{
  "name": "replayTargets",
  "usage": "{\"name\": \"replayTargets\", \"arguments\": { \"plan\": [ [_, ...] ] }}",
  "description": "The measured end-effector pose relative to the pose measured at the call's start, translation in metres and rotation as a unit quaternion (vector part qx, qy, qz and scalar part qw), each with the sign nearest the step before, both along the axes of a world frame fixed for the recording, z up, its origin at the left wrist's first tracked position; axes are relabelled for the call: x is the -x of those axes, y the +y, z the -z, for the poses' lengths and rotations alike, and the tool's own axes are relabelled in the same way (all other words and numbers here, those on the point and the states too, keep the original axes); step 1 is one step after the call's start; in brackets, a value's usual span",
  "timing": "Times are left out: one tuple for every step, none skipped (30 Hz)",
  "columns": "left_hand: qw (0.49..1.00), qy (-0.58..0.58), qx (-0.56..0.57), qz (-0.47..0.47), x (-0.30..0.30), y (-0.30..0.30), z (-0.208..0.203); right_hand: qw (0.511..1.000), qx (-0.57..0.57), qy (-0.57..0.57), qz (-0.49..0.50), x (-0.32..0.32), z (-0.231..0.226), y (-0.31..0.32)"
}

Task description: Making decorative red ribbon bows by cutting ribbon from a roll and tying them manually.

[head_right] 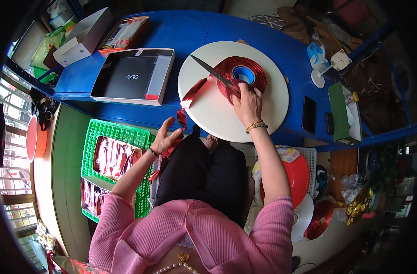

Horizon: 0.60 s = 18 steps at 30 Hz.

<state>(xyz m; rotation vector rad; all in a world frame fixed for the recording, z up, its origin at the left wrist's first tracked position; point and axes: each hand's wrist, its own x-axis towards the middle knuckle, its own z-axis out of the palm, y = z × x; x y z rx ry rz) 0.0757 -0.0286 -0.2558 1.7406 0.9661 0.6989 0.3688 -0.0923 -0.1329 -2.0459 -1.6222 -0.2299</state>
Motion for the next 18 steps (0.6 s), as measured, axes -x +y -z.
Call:
{"name": "replayTargets", "arguments": {
  "plan": [
    [1.0, -0.011, 0.013, 0.001, -0.007, 0.008, 0.0, 1.0, 0.005, 0.0, 0.003, -0.002, -0.001, -0.001],
    [0.993, -0.066, 0.079, 0.053, -0.013, 0.016, -0.001, 1.0, 0.014, 0.002, 0.002, -0.003, -0.001, -0.002],
    [0.977, -0.111, 0.151, 0.097, -0.018, 0.021, -0.002, 1.0, 0.02, 0.002, 0.0, -0.005, -0.002, -0.003],
    [0.98, -0.132, 0.124, 0.085, -0.021, 0.022, -0.004, 1.0, 0.024, 0.002, 0.0, -0.007, -0.002, -0.004],
    [0.98, -0.122, 0.133, 0.079, -0.021, 0.025, -0.006, 1.0, 0.013, -0.006, -0.006, -0.008, -0.002, -0.005],
    [0.979, -0.067, 0.165, 0.096, -0.021, 0.027, -0.008, 1.0, 0.002, -0.014, -0.011, -0.01, -0.003, -0.007],
    [0.975, -0.02, 0.192, 0.11, -0.021, 0.028, -0.01, 1.0, 0.003, -0.014, -0.012, -0.012, -0.003, -0.008],
    [0.974, -0.01, 0.198, 0.112, -0.02, 0.028, -0.012, 1.0, 0.009, -0.015, -0.015, -0.014, -0.003, -0.008],
    [0.967, -0.027, 0.225, 0.118, -0.018, 0.028, -0.013, 1.0, 0.015, -0.017, -0.018, -0.016, -0.003, -0.008],
    [0.959, -0.041, 0.252, 0.122, -0.016, 0.028, -0.014, 1.0, 0.015, -0.014, -0.019, -0.017, -0.003, -0.008],
    [0.959, -0.042, 0.252, 0.121, -0.013, 0.028, -0.015, 1.0, 0.025, -0.002, -0.015, -0.018, -0.003, -0.008],
    [0.956, -0.077, 0.254, 0.123, -0.01, 0.027, -0.015, 0.999, 0.023, 0.01, -0.019, -0.02, -0.004, -0.008],
    [0.953, -0.104, 0.259, 0.118, -0.008, 0.026, -0.014, 0.999, 0.03, 0.015, -0.022, -0.021, -0.006, -0.008],
    [0.929, -0.125, 0.328, 0.118, -0.002, 0.025, -0.014, 0.999, 0.04, 0.015, -0.018, -0.021, -0.008, -0.007],
    [0.929, -0.115, 0.333, 0.114, 0.002, 0.023, -0.013, 0.999, 0.032, 0.011, -0.021, -0.02, -0.01, -0.006],
    [0.927, -0.116, 0.332, 0.128, 0.007, 0.021, -0.013, 0.999, 0.033, 0.01, -0.016, -0.019, -0.013, -0.007],
    [0.926, -0.109, 0.334, 0.137, 0.01, 0.02, -0.014, 0.999, 0.024, 0.007, -0.025, -0.016, -0.017, -0.009],
    [0.936, -0.082, 0.319, 0.126, 0.014, 0.019, -0.015, 0.998, 0.003, 0.046, -0.042, -0.012, -0.021, -0.013]
  ]
}}
